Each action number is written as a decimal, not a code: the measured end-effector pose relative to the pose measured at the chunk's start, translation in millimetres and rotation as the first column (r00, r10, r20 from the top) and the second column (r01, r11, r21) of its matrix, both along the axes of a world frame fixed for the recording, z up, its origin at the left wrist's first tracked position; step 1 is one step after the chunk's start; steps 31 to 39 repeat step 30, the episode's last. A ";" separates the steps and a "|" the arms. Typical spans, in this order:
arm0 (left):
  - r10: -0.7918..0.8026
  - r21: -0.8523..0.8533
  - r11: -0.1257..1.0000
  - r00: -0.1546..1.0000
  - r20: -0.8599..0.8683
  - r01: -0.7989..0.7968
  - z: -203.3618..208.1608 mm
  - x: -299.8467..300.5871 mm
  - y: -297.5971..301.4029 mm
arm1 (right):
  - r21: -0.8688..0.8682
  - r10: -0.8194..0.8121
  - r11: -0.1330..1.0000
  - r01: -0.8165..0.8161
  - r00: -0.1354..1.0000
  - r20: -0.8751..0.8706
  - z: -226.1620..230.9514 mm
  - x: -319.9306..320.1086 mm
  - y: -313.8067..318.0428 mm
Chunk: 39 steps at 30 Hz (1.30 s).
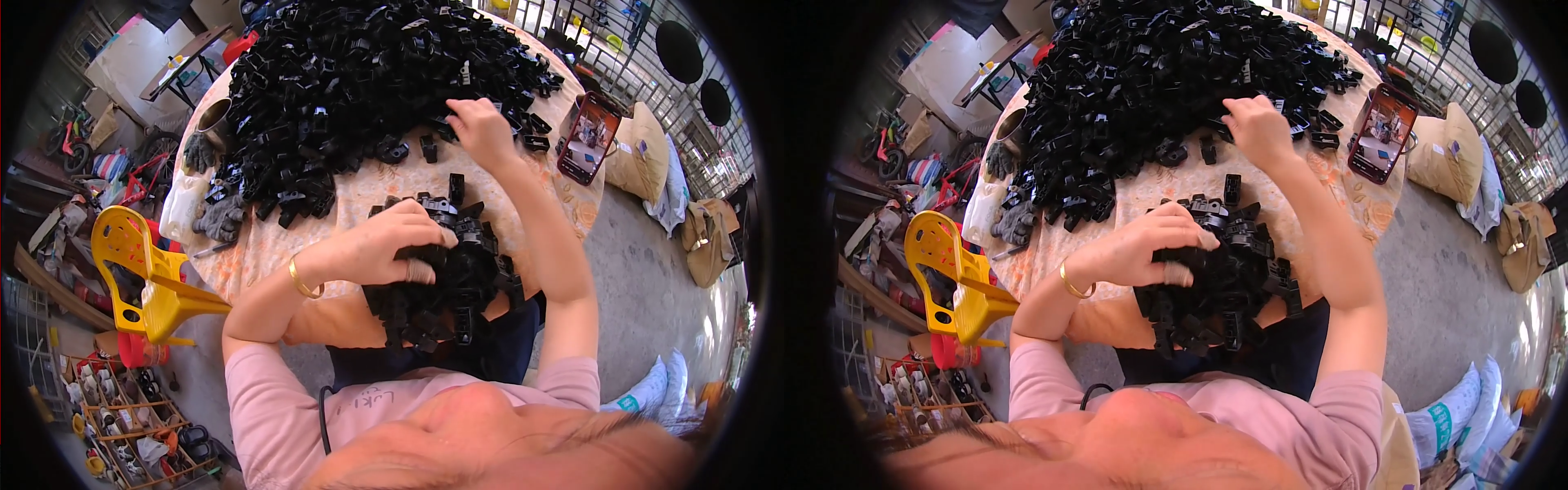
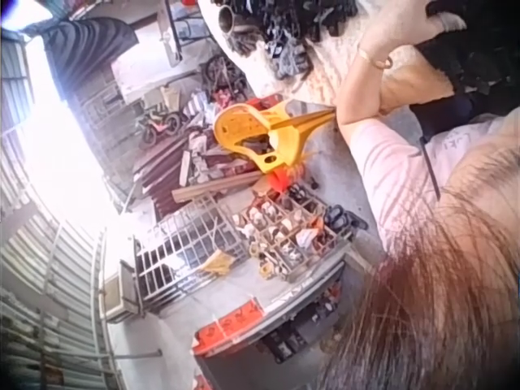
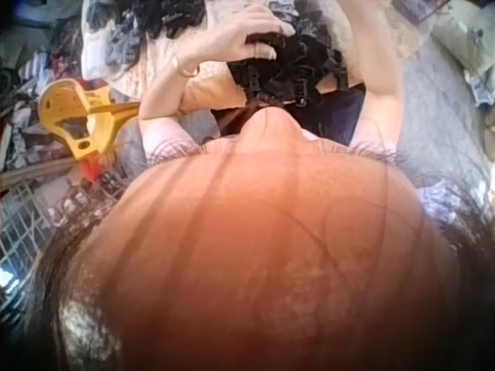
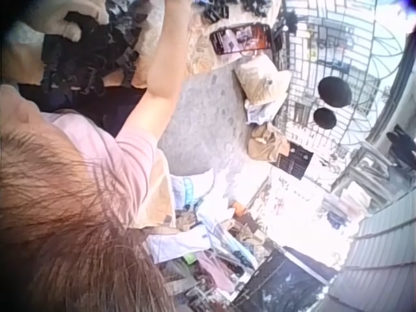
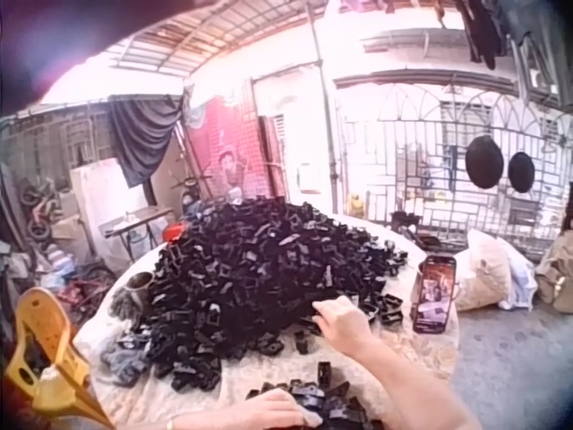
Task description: The person assembles small black plastic components by hand on a table.
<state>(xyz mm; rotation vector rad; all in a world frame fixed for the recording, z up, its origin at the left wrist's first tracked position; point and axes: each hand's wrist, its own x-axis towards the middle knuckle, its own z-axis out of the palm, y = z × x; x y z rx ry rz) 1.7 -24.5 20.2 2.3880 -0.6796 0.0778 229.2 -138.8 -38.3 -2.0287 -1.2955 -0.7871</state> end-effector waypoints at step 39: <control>0.417 -0.630 0.448 0.772 -0.480 -0.634 -36.0 44.6 52.5 | 0.354 0.573 0.819 -0.451 0.623 -0.533 18.3 -61.5 14.5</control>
